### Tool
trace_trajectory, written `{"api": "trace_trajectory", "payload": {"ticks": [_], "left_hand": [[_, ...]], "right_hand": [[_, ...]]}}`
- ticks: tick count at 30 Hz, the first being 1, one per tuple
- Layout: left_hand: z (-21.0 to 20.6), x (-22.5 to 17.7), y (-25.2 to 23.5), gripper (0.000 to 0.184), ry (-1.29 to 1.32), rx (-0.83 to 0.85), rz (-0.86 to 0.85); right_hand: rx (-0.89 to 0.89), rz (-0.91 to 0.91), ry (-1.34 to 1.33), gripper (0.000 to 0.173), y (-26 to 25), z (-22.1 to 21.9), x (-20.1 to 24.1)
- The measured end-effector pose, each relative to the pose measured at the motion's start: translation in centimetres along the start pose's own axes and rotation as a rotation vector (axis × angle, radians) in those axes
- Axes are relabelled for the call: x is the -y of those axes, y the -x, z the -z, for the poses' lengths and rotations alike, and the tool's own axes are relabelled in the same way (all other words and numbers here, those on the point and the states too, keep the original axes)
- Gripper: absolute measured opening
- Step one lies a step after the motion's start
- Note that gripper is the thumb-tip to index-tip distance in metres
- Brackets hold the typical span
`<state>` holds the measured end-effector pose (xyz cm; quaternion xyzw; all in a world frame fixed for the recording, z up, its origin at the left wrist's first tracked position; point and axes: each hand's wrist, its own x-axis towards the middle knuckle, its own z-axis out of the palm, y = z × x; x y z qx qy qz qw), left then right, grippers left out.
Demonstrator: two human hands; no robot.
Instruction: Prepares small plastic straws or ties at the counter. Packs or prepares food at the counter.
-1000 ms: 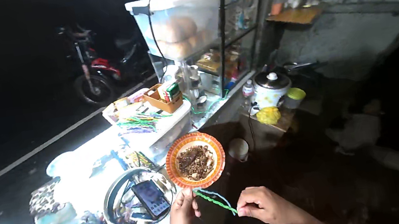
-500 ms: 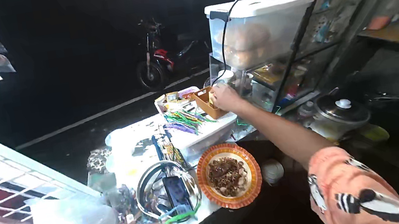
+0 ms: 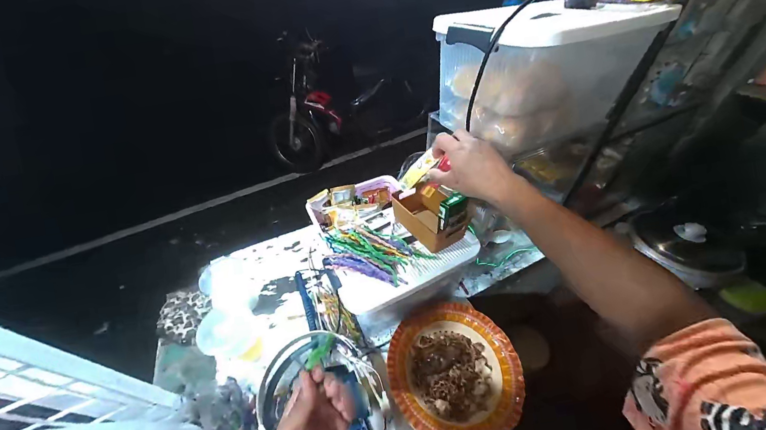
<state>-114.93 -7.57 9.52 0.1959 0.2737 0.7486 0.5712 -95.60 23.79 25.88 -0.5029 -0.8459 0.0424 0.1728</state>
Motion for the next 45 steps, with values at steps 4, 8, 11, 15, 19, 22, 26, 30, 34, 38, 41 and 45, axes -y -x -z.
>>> {"api": "trace_trajectory", "payload": {"ticks": [4, 8, 11, 15, 19, 22, 26, 30, 34, 38, 41, 45], "left_hand": [[-2.8, 1.4, -3.5, 0.040, -0.150, -0.105, 0.063], [-4.1, 2.0, -7.7, 0.030, -0.086, -0.321, 0.072], [-5.2, 2.5, -8.4, 0.028, -0.053, -0.367, 0.116], [-7.4, 4.4, -7.5, 0.028, 0.016, -0.134, 0.116], [-10.1, 6.5, -5.2, 0.027, -0.090, 0.105, 0.079], [-12.7, 8.6, -3.7, 0.027, -0.316, -0.057, -0.066], [-13.0, 11.9, -3.7, 0.023, -0.557, -0.221, -0.449], [-13.0, 13.7, -3.3, 0.022, -0.619, -0.313, -0.621], [-13.2, 14.8, -2.3, 0.022, -0.655, -0.402, -0.624], [-14.1, 14.6, -0.8, 0.021, -0.713, -0.457, -0.566], [-15.2, 14.4, -0.4, 0.022, -0.694, -0.449, -0.591], [-15.4, 14.2, 0.0, 0.022, -0.668, -0.456, -0.652]], "right_hand": [[0.119, -0.073, 0.072, 0.042, -2.0, -2.2, -1.2], [0.113, 0.013, 0.061, 0.039, -2.3, -4.1, -1.5], [-0.124, 0.216, -0.244, 0.034, 1.0, -3.2, -2.0], [-0.076, 0.307, -0.526, 0.045, 8.0, -2.7, -1.1], [-0.164, 0.309, -0.363, 0.067, 11.9, -5.3, -0.4], [-0.192, 0.321, -0.330, 0.063, 13.6, -5.2, -0.5], [0.014, 0.377, -0.522, 0.042, 15.4, -4.2, -1.8], [0.128, 0.403, -0.644, 0.041, 16.6, -3.7, -3.5], [-0.098, 0.621, -0.487, 0.048, 19.1, -4.8, -4.6], [-0.242, 0.803, -0.373, 0.049, 21.3, -5.7, -5.4], [-0.210, 0.811, -0.493, 0.038, 20.9, -4.5, -6.3], [0.250, 0.672, -0.963, 0.054, 20.1, -2.8, -7.6]]}}
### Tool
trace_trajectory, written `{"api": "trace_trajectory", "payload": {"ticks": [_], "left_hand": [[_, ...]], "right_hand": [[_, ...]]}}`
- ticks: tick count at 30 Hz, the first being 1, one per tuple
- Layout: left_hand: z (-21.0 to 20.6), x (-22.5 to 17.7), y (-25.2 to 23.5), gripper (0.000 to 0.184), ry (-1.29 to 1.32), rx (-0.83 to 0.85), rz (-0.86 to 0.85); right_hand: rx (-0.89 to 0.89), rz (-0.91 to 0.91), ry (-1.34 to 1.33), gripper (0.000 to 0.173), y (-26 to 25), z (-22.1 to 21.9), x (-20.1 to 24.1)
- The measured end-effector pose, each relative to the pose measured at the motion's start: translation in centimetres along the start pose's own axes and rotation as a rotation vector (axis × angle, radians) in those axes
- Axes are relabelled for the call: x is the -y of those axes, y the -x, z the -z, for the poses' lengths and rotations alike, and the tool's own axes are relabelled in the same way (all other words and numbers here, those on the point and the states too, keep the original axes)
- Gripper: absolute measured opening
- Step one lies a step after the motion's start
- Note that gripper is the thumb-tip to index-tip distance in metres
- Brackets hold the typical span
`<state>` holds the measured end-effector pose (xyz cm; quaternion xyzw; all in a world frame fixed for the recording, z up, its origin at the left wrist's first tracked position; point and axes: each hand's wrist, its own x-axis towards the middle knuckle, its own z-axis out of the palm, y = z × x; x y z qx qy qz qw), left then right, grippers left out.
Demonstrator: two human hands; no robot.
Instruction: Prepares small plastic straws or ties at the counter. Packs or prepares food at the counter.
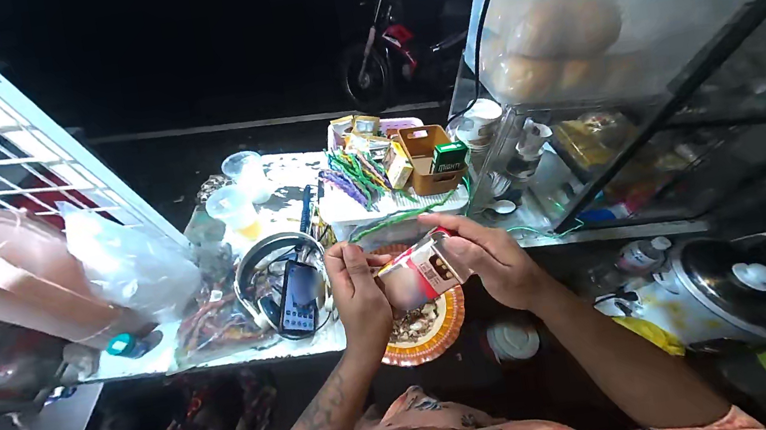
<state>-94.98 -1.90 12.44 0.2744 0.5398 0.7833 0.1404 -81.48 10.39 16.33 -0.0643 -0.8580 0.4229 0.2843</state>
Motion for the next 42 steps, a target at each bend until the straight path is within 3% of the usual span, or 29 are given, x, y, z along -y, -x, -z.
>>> {"api": "trace_trajectory", "payload": {"ticks": [3, 5, 8, 10, 13, 16, 18, 23, 27, 29, 35, 39, 42], "left_hand": [[0.6, -0.2, 0.0, 0.020, -0.012, -0.035, -0.035], [1.1, -0.1, -0.1, 0.019, -0.044, -0.056, -0.093], [1.4, 0.6, -0.5, 0.019, -0.077, -0.047, -0.234], [1.8, 1.1, -0.9, 0.021, -0.080, -0.017, -0.264], [3.8, 1.7, -2.4, 0.020, -0.082, 0.018, -0.253], [7.9, 1.8, -4.6, 0.021, -0.110, -0.030, -0.306], [11.3, 1.6, -6.1, 0.018, -0.104, -0.079, -0.321], [18.0, 0.8, -7.6, 0.016, -0.096, -0.142, -0.318], [21.0, 1.1, -9.3, 0.022, -0.072, -0.189, -0.261], [22.1, 1.4, -10.5, 0.025, -0.056, -0.185, -0.222], [23.8, 2.2, -14.2, 0.023, -0.047, -0.053, -0.149], [23.8, 3.6, -15.9, 0.022, -0.019, 0.062, -0.100], [23.6, 4.1, -16.4, 0.022, -0.001, 0.107, -0.083]], "right_hand": [[0.021, -0.042, -0.124, 0.056, 0.2, -0.8, -0.2], [0.014, -0.056, -0.128, 0.069, 0.3, -2.0, -0.1], [-0.044, 0.001, 0.057, 0.081, 0.7, -5.1, -0.2], [-0.017, 0.009, 0.147, 0.072, 0.5, -6.2, -0.5], [0.056, -0.026, 0.162, 0.050, -1.9, -3.8, -1.0], [0.175, -0.005, 0.434, 0.060, -6.7, 1.9, -1.2], [0.344, -0.147, 0.595, 0.074, -11.0, 5.5, -0.9], [0.735, -0.579, 1.054, 0.078, -20.6, 8.1, -4.6], [0.934, -0.788, 1.279, 0.042, -23.9, 7.1, -6.2], [0.998, -0.805, 1.268, 0.038, -24.9, 7.0, -6.3], [0.862, -0.840, 1.242, 0.045, -29.3, 8.3, -4.1], [0.839, -0.907, 1.315, 0.032, -30.7, 7.3, -8.3], [0.604, -0.852, 1.167, 0.059, -29.6, 7.2, -12.6]]}}
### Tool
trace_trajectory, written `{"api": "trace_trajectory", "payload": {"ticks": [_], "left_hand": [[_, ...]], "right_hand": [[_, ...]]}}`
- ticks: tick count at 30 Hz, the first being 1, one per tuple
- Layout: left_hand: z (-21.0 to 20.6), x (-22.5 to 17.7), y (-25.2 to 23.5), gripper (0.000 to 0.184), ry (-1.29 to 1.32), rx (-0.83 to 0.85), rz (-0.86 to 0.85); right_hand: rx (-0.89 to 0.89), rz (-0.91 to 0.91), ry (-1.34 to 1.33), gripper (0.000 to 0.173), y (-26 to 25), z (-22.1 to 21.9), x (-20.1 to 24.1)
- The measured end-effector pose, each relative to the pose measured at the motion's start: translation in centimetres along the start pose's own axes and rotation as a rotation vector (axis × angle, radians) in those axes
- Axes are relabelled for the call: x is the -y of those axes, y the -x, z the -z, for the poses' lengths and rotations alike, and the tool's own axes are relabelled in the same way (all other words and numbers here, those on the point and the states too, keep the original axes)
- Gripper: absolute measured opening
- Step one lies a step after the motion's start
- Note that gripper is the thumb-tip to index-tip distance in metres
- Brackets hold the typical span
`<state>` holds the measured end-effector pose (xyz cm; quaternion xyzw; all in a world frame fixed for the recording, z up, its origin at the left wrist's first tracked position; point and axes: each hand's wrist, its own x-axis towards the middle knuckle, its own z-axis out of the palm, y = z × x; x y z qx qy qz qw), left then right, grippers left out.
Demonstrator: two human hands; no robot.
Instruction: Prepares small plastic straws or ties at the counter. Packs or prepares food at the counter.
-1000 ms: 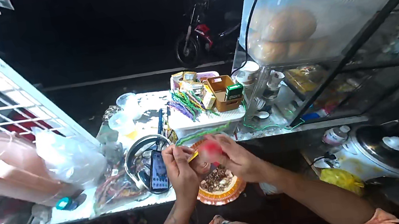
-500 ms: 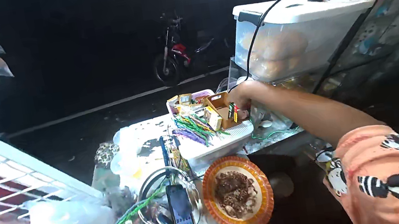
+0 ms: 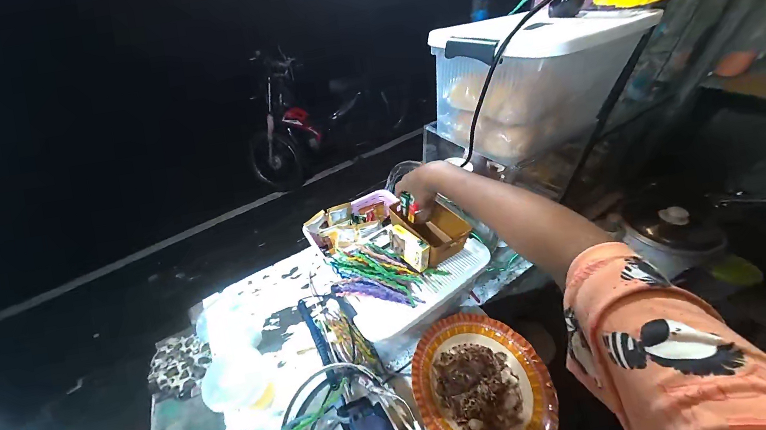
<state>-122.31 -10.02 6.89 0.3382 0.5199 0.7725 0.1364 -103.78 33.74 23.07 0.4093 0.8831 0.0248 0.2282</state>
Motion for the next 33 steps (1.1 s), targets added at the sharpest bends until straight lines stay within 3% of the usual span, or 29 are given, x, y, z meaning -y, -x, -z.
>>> {"api": "trace_trajectory", "payload": {"ticks": [4, 6, 8, 9, 10, 13, 17, 24, 27, 29, 31, 33], "left_hand": [[0.4, 0.7, -0.7, 0.025, 0.017, 0.028, 0.023], [0.7, 0.8, -1.1, 0.026, 0.014, 0.031, 0.024], [0.7, 0.8, -1.4, 0.027, 0.023, 0.036, 0.029], [0.7, 0.7, -1.5, 0.027, 0.027, 0.039, 0.035], [0.7, 0.5, -1.6, 0.027, 0.027, 0.044, 0.037], [0.7, 0.7, -1.9, 0.027, 0.025, 0.074, 0.030], [0.8, 1.1, -2.1, 0.026, 0.027, 0.111, 0.019], [0.9, 1.3, -1.8, 0.026, 0.051, 0.117, 0.035], [1.0, 1.4, -1.7, 0.026, 0.039, 0.110, 0.048], [1.0, 1.4, -1.6, 0.026, 0.041, 0.098, 0.069], [0.9, 1.4, -1.5, 0.026, 0.045, 0.093, 0.090], [0.7, 1.3, -1.5, 0.027, 0.047, 0.103, 0.106]], "right_hand": [[-0.431, 0.015, -0.196, 0.090, 0.8, -2.8, -0.8], [-0.653, 0.005, -0.289, 0.073, 2.3, -4.6, 0.1], [-0.762, 0.037, -0.458, 0.037, 3.9, -6.9, 1.3], [-0.769, 0.053, -0.558, 0.024, 4.4, -8.2, 1.8], [-0.743, 0.054, -0.649, 0.024, 4.7, -9.3, 2.2], [-0.610, 0.002, -0.666, 0.037, 6.2, -10.9, 3.6], [-0.468, -0.085, -0.645, 0.036, 7.1, -11.5, 4.1], [-0.506, -0.117, -0.661, 0.038, 8.3, -12.1, 4.5], [-0.626, 0.074, -0.473, 0.042, 8.6, -12.7, 4.7], [-0.460, 0.187, -0.283, 0.054, 8.9, -11.6, 5.2], [-0.293, 0.183, -0.151, 0.068, 8.1, -10.8, 6.1], [-0.314, 0.196, -0.085, 0.060, 6.9, -11.0, 6.3]]}}
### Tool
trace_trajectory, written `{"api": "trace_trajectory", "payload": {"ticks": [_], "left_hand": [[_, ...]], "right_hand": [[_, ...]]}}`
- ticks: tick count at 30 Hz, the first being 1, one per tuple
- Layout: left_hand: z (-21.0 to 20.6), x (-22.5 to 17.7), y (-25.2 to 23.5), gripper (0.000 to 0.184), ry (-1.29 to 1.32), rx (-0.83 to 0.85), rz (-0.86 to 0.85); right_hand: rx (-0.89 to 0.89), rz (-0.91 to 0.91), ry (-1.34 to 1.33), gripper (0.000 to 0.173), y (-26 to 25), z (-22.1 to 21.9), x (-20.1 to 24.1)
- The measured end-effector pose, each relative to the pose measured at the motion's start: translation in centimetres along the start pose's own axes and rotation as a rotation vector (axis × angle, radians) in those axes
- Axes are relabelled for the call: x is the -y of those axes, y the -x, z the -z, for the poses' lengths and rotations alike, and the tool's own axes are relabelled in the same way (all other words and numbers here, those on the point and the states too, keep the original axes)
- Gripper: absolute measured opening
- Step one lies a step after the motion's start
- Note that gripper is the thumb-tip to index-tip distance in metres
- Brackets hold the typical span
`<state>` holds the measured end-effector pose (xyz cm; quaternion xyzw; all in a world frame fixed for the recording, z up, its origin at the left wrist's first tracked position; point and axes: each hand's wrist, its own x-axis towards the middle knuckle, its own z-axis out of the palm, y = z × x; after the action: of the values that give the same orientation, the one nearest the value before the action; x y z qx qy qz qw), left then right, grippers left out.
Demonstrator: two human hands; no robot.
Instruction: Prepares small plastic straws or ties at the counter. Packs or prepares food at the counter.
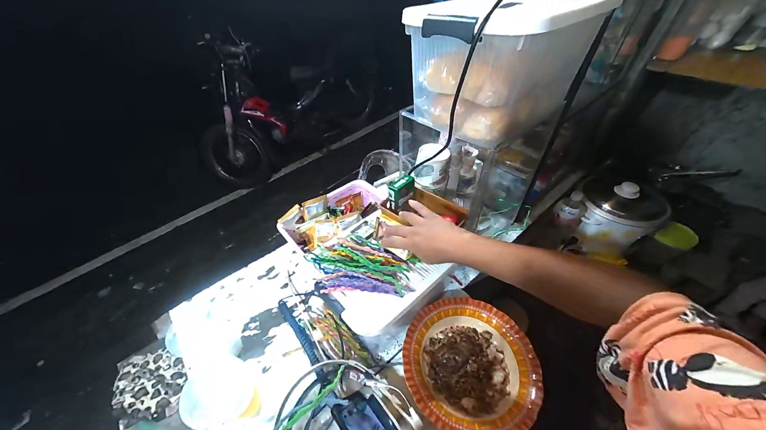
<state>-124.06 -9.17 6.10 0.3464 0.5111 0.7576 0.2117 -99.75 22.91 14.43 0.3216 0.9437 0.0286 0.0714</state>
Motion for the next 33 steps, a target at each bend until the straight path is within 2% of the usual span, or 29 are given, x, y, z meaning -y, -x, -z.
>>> {"api": "trace_trajectory", "payload": {"ticks": [4, 6, 9, 12, 15, 17, 19, 23, 26, 28, 30, 33], "left_hand": [[0.0, 0.1, 0.0, 0.027, 0.024, 0.026, -0.009], [0.0, 0.2, -0.1, 0.028, 0.027, 0.023, -0.003], [0.4, 0.4, -0.2, 0.027, 0.026, 0.020, 0.007], [0.5, 0.6, -0.4, 0.028, 0.037, 0.035, -0.002], [0.6, 0.9, -0.3, 0.028, 0.063, 0.054, 0.007], [0.2, 0.9, -0.5, 0.028, 0.059, 0.058, 0.031], [-0.5, 0.5, -0.8, 0.027, 0.039, 0.088, 0.058], [-3.1, -1.4, -2.8, 0.016, -0.133, 0.433, -0.086], [-7.1, -2.6, -4.8, 0.026, -0.315, 0.633, -0.243], [-10.5, -2.9, -6.5, 0.031, -0.430, 0.731, -0.325], [-14.6, -2.9, -8.7, 0.032, -0.600, 0.936, -0.336], [-21.4, -1.7, -11.4, 0.033, -1.030, 1.228, -0.269]], "right_hand": [[-0.212, 0.061, -0.051, 0.036, 0.2, 1.4, -1.0], [-0.264, 0.033, -0.143, 0.034, 0.5, 3.7, -1.8], [-0.144, -0.119, -0.277, 0.035, 0.5, 6.2, -2.4], [0.086, -0.285, -0.204, 0.032, 0.0, 5.8, -4.1], [0.349, -0.285, -0.188, 0.045, -0.2, 4.0, -5.7], [0.380, -0.231, -0.236, 0.057, -0.5, 2.4, -7.0], [0.324, -0.216, -0.293, 0.063, -0.8, 1.1, -7.7], [0.204, -0.281, -0.326, 0.062, -0.9, -0.6, -7.8], [0.200, -0.261, -0.330, 0.055, -0.4, 0.5, -7.5], [0.191, -0.223, -0.296, 0.043, -0.1, 1.9, -7.5], [0.152, -0.204, -0.270, 0.032, 0.0, 2.5, -7.6], [0.139, -0.204, -0.349, 0.030, -0.4, 0.7, -8.0]]}}
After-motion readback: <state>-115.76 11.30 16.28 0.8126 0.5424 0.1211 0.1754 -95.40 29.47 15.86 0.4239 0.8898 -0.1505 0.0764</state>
